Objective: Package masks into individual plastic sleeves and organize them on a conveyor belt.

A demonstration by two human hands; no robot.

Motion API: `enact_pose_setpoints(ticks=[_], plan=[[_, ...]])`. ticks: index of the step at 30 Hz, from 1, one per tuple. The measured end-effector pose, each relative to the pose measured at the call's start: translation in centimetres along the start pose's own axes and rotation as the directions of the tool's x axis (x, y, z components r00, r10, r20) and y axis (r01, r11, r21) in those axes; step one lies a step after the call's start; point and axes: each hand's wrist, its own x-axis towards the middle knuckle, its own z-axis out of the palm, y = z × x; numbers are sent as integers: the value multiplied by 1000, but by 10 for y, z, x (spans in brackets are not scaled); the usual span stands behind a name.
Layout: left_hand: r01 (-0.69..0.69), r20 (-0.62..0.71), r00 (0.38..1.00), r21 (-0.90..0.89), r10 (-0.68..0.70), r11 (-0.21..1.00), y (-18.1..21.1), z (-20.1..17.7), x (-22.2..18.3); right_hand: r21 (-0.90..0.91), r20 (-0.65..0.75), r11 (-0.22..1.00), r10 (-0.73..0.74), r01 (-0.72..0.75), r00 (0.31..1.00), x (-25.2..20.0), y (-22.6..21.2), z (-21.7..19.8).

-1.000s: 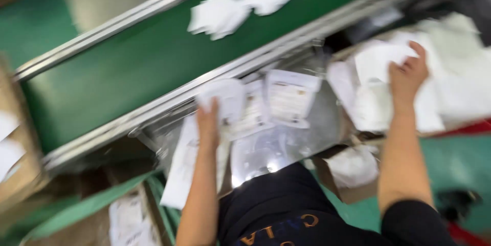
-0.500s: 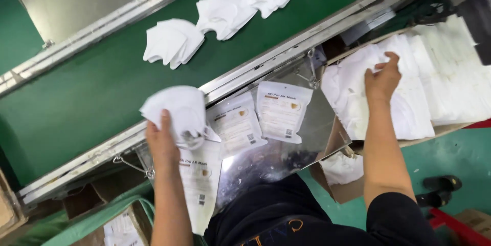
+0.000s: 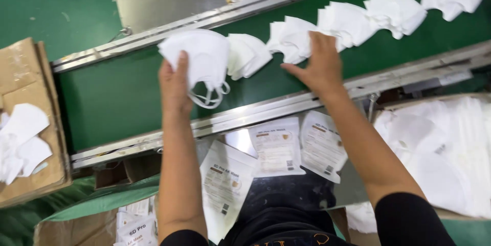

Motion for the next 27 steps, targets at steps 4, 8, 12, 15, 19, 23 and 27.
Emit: enact_pose_setpoints(ticks=[4,8,12,15,19,23,27], plan=[[82,-37,996,-8,-82,997,-23,-34,7,-256,108,961,-77,103,991,36,7,63],[232,-135,968,152,-212,961,-69,-97,21,-156,154,988,24,0,988,47,-37,85],[263,-173,958,220,-228,939,-84,-118,22,-110,137,917,-368,383,920,18,-94,151],[353,-198,925,123,-326,927,-41,-100,14,-223,191,922,-277,316,942,27,-92,163],[277,-27,958,-159,-285,947,7,-55,8,-231,295,916,-255,328,921,25,-89,162],[276,267,945,-337,-190,900,-5,25,29,39,160,971,-240,237,958,4,-80,160],[327,231,938,-347,-257,879,-46,53,51,117,221,976,-205,183,953,9,-77,139]])
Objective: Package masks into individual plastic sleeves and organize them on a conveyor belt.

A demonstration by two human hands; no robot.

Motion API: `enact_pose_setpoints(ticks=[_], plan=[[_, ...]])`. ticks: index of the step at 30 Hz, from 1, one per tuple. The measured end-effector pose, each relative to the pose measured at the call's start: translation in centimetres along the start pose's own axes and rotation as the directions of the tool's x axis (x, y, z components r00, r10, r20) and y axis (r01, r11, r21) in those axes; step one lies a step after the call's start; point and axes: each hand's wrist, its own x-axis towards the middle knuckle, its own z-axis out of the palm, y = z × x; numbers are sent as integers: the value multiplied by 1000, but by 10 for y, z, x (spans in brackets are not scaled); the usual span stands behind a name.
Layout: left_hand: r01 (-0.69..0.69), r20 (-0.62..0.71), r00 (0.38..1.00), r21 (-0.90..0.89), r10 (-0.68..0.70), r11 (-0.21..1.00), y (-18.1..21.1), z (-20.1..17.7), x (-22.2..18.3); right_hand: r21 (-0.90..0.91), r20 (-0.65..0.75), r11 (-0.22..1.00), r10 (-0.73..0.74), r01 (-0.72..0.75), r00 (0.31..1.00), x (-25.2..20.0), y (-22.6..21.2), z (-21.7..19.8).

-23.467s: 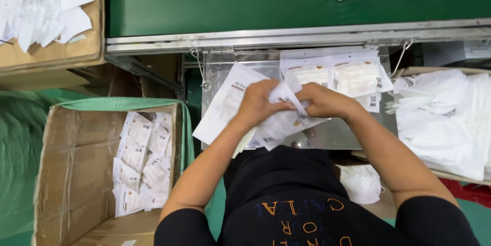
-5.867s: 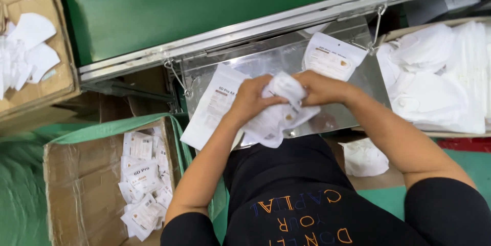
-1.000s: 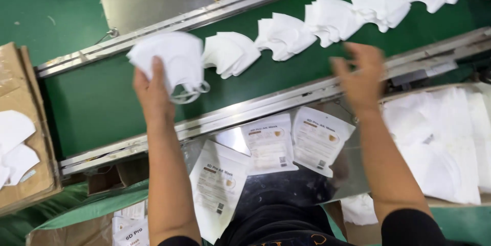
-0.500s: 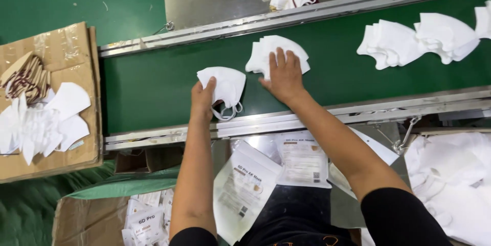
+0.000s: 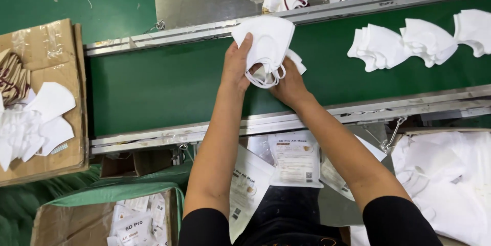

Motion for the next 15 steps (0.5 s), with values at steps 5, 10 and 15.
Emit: enact_pose_setpoints(ticks=[5,10,15], plan=[[-156,-77,970,523,229,838,-86,-70,54,79,-16,977,-197,197,980,-3,-32,-71],[73,-186,931,937,314,341,-43,-25,16,82,-134,988,140,-130,981,-72,17,-120],[292,-225,891,949,394,-118,-18,-13,11,-104,-282,922,332,-373,900,-80,79,-189]])
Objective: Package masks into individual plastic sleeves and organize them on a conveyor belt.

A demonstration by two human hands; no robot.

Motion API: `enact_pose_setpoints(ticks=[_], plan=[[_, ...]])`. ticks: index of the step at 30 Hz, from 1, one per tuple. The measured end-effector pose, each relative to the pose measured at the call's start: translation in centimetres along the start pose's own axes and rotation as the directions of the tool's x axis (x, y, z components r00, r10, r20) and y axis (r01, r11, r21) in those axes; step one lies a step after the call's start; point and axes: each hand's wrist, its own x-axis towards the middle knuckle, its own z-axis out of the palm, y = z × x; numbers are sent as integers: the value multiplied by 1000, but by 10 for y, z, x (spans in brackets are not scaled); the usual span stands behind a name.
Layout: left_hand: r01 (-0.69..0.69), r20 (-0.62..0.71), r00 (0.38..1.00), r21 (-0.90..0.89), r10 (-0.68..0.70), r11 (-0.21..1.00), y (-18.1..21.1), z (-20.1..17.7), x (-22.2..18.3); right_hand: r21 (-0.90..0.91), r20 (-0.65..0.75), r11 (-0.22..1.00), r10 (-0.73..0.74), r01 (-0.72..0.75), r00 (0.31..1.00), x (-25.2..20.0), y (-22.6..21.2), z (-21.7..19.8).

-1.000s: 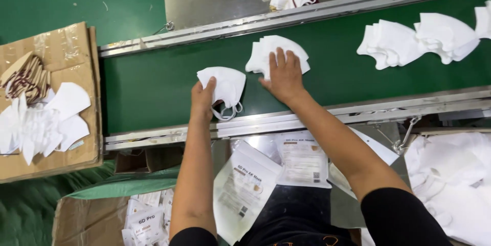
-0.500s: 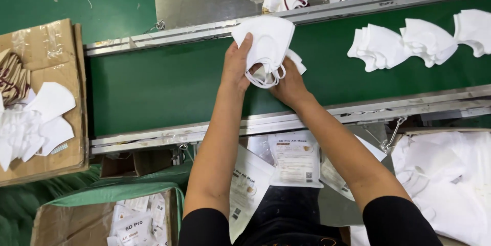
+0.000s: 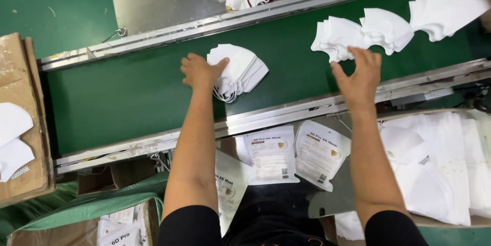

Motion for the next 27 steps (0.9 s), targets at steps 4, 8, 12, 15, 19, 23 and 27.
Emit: enact_pose_setpoints(ticks=[4,8,12,15,19,23,27], plan=[[207,226,948,94,-223,974,9,-4,0,-292,52,935,-195,202,979,31,20,27],[204,251,943,85,-219,975,-4,-3,10,-422,70,884,-190,201,979,35,62,94],[181,211,960,41,-186,983,-41,-13,11,-424,195,875,-164,234,967,57,51,128],[156,214,967,-61,-139,986,-51,-11,9,-84,147,981,-160,174,976,60,-36,106],[200,248,963,-404,-104,892,-49,-4,1,124,150,960,-268,251,952,-4,-143,133],[118,330,937,-613,118,781,-56,-16,-9,326,407,878,-464,349,787,-32,-143,148],[-400,4,878,-546,479,736,-45,-59,-52,293,207,897,-398,332,894,6,-135,84]])
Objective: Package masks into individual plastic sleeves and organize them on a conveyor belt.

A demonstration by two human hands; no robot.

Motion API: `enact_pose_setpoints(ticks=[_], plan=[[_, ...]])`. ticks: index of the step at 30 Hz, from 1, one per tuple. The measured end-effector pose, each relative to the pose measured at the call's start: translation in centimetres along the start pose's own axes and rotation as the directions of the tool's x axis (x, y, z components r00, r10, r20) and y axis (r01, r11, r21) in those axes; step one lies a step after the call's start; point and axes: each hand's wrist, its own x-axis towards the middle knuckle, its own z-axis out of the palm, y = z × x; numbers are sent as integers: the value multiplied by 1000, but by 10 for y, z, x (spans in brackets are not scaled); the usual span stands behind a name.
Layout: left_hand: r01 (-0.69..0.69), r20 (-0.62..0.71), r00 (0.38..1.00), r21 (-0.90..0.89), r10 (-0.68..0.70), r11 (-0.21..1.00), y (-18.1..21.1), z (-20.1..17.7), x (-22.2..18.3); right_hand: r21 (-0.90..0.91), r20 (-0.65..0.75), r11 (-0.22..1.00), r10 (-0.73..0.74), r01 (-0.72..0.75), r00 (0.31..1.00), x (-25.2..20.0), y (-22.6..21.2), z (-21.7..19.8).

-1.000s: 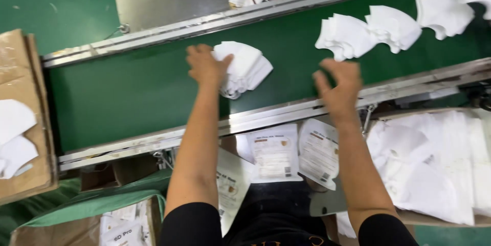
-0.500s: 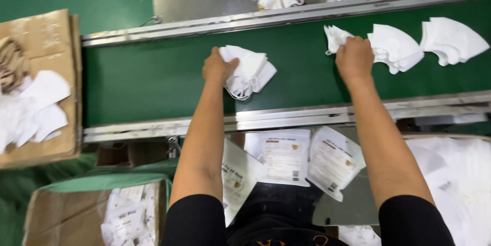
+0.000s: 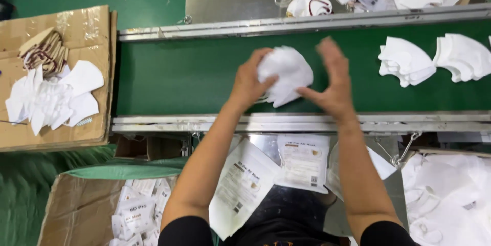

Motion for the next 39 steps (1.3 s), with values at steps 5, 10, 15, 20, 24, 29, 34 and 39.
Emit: enact_pose_setpoints(ticks=[5,10,15,20,24,29,34,39], plan=[[-294,191,948,229,253,928,5,34,-22,575,274,800,11,-173,962,2,32,42],[-233,149,970,383,189,894,8,25,-24,331,204,943,-94,22,975,11,9,50],[-173,133,983,425,127,889,12,19,-3,271,203,963,-55,-2,978,28,22,53],[-102,219,976,449,1,888,9,24,3,365,281,930,-138,27,950,18,10,38],[-232,230,955,178,189,956,33,3,-19,240,302,967,2,-78,953,27,9,-5],[81,-146,982,-265,-123,961,13,-22,-65,370,255,867,249,-332,934,4,51,-24],[45,-172,979,-346,-110,937,-19,-29,-132,471,238,817,247,-334,939,-36,0,-45],[107,-211,956,-396,-204,912,22,-36,-165,579,266,724,266,-374,927,-98,-48,-54]])
